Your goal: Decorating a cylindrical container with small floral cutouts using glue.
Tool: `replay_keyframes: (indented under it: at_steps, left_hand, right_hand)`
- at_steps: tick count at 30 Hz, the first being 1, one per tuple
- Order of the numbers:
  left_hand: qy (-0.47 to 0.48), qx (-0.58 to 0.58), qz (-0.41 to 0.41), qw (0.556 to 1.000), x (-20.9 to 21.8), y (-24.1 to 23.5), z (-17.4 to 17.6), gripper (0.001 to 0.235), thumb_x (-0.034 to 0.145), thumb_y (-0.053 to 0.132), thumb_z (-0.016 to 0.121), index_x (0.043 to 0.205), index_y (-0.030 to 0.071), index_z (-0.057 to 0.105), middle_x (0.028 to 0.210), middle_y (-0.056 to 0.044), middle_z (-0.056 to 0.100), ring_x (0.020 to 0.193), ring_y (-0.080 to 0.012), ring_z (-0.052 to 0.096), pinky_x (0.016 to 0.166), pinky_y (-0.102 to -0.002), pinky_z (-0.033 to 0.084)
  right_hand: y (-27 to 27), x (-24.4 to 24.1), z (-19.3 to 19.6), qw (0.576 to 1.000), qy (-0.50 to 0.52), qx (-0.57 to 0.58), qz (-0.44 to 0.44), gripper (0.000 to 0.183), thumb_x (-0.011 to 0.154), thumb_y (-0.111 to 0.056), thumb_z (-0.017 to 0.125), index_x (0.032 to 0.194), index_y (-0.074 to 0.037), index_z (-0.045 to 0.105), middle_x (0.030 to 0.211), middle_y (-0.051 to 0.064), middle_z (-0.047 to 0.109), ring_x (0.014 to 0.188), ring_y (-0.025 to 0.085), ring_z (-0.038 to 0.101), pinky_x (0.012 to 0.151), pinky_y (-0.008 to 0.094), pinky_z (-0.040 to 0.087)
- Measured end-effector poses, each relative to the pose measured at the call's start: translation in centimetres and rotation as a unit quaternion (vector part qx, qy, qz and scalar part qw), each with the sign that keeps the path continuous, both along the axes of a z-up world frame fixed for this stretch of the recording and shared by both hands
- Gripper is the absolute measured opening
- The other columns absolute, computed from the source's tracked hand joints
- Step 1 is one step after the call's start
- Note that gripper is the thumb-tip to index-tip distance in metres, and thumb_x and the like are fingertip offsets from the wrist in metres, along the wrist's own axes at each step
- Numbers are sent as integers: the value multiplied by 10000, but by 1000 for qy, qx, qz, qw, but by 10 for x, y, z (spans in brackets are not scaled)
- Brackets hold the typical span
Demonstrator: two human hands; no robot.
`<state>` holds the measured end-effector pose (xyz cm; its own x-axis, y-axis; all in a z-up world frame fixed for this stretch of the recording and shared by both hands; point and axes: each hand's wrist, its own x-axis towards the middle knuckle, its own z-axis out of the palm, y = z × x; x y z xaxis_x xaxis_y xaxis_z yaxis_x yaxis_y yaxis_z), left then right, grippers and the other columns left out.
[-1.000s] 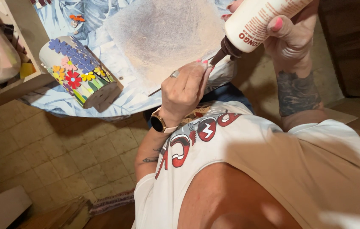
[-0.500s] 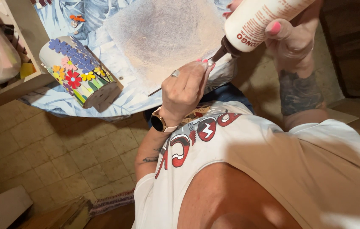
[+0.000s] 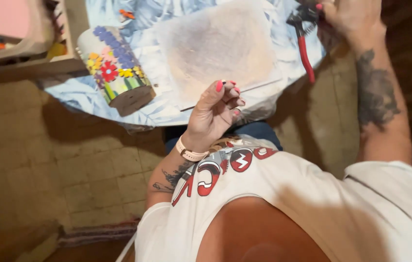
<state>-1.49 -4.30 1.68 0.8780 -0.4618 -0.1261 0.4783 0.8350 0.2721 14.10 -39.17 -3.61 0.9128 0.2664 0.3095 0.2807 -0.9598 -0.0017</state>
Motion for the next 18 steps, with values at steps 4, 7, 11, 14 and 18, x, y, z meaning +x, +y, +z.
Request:
replay_keyframes:
  at_steps: [4,7,11,14,18]
  left_hand:
    - [63,-37,-11,997,6,0,11,211,827,244,577,967,87,566,866,-23,567,739,-129,457,500,-173,370]
    - [55,-55,-5,997,9,-6,11,158,842,233,568,948,128,623,1000,-22,580,683,-96,426,551,-179,343]
    - [36,-31,6,999,6,-11,12,195,863,238,545,984,107,624,1065,-69,589,636,-82,459,582,-195,335]
    - [12,-15,4,1000,6,-12,13,259,865,256,531,1024,57,578,1034,-68,584,709,-84,496,591,-228,345]
    - [16,1,9,1000,5,-11,24,202,860,256,528,987,103,561,1092,-62,545,684,-85,493,572,-220,340]
  right_hand:
    - [113,-51,108,947,-210,134,200,291,841,-57,719,1046,79,564,993,229,571,895,361,533,775,423,401]
    - [171,-107,137,894,-180,284,297,137,778,-30,651,805,12,524,746,139,534,677,265,457,621,387,384]
    - [201,-123,145,848,-158,323,389,207,774,0,697,903,67,549,824,174,539,702,265,479,619,321,409]
    - [208,-121,143,863,-154,291,382,160,808,-45,652,869,77,567,723,137,500,621,207,430,578,288,355]
    - [211,-119,142,871,-162,272,376,153,814,-63,634,866,55,552,692,131,483,561,197,412,553,295,345]
